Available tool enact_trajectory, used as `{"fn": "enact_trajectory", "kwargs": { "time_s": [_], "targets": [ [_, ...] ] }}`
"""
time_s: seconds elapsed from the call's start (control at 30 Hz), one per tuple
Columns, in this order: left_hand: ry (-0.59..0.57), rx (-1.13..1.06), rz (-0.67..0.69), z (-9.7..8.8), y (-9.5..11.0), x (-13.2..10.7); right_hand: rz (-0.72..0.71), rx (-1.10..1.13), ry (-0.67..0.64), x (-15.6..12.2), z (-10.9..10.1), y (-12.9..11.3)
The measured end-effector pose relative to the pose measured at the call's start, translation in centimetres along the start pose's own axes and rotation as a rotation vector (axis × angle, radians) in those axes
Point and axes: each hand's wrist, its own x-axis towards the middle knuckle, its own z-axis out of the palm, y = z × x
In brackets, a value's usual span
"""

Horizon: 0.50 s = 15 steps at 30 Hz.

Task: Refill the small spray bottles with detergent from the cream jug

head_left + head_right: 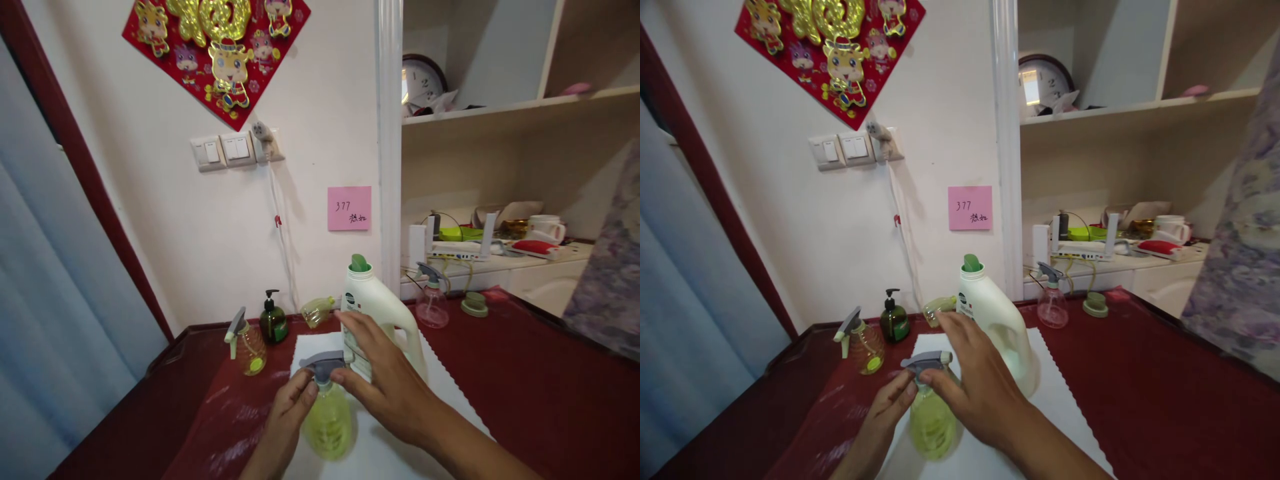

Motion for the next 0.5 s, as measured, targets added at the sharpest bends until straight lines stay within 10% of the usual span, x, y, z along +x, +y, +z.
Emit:
{"fn": "enact_trajectory", "kwargs": {
  "time_s": [0.17,0.5],
  "targets": [
    [0.244,-0.108,-0.040,-0.6,-1.7,0.2,0.204,0.138,0.259,-5.4,2.4,3.0],
    [0.486,0.008,-0.113,-2.3,-4.0,0.9,0.317,0.340,-0.183,-5.4,8.5,4.1]
  ]
}}
